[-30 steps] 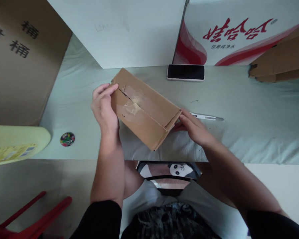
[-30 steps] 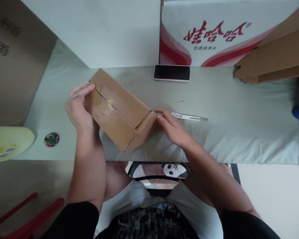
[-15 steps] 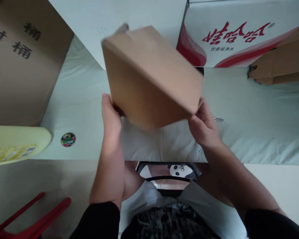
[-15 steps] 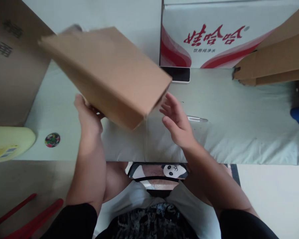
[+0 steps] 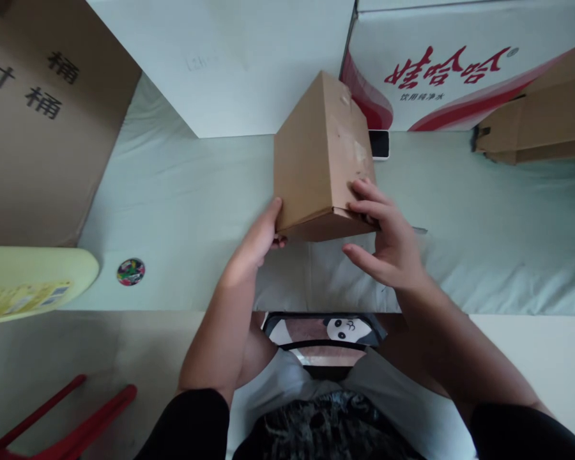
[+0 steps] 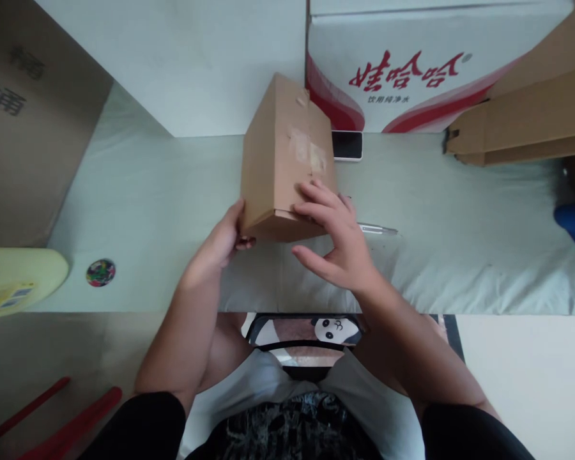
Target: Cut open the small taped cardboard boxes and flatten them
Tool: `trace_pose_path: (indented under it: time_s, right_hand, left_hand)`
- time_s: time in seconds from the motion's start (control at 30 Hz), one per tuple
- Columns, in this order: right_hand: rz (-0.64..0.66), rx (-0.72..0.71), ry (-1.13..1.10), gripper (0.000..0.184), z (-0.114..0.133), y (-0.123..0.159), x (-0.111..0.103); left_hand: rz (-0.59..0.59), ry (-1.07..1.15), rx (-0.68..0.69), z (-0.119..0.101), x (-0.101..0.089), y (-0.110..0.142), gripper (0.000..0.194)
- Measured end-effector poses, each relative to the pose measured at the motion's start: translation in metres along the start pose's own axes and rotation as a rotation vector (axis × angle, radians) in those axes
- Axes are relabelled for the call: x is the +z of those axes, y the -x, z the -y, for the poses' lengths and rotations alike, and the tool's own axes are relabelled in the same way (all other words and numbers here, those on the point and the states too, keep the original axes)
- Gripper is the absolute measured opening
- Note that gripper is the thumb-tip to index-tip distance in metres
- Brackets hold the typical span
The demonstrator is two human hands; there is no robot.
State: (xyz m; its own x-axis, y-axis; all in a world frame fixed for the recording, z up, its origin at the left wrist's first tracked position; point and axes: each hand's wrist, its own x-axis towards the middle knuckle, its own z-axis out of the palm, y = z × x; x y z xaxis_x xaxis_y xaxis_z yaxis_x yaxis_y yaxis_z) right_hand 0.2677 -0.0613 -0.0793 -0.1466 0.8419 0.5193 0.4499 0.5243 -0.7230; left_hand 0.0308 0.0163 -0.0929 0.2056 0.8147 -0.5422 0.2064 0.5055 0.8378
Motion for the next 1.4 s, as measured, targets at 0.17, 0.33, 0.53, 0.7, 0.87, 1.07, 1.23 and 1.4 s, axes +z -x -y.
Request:
trace_pose_path:
  time_s: [0.17, 0.33, 0.53, 0.7, 0.87, 1.07, 1.23, 1.4]
  right_hand:
    - [-0.110, -0.012, -0.033, 0.035, -0.004, -0.002, -0.006]
    - [-0.141, -0.046, -0.056, 0.024, -0.002, -0.003, -0.011]
    - [-0.036, -0.090, 0.015, 0.026, -0.003, -0.003, -0.006]
    - [-0.071, -0.052, 0.045, 0.030, -0.005, 0.001, -0.001]
    - [-0.011, 0.030, -0.024, 0.033, -0.003, 0.004, 0.005]
    - [0.187, -0.033, -0.125, 0.029, 0.002, 0.006, 0.018]
    - [0.232, -0.127, -0.243, 0.021, 0.010, 0.004, 0.019]
    - [0.149, 0.014, -0.226, 0.025, 0.011, -0.001, 0.008]
  left_hand:
    - [0.074, -0.098, -0.075, -0.002, 0.003, 0.002, 0.053]
    - [0.123, -0.322, -0.144, -0.003, -0.004, 0.007, 0.052]
    - [-0.014, -0.495, -0.050, -0.014, -0.029, 0.011, 0.041]
    - [-0.468, -0.375, 0.351, -0.015, -0.040, 0.007, 0.020]
    - [-0.430, -0.142, 0.638, -0.005, -0.036, 0.003, 0.030]
    - [-0.367, -0.036, 0.871, 0.005, -0.046, -0.015, 0.074]
    - [-0.380, 0.020, 0.831, 0.001, -0.057, -0.015, 0.078]
    - [-0.401, 0.110, 0.771, -0.004, -0.051, -0.008, 0.079]
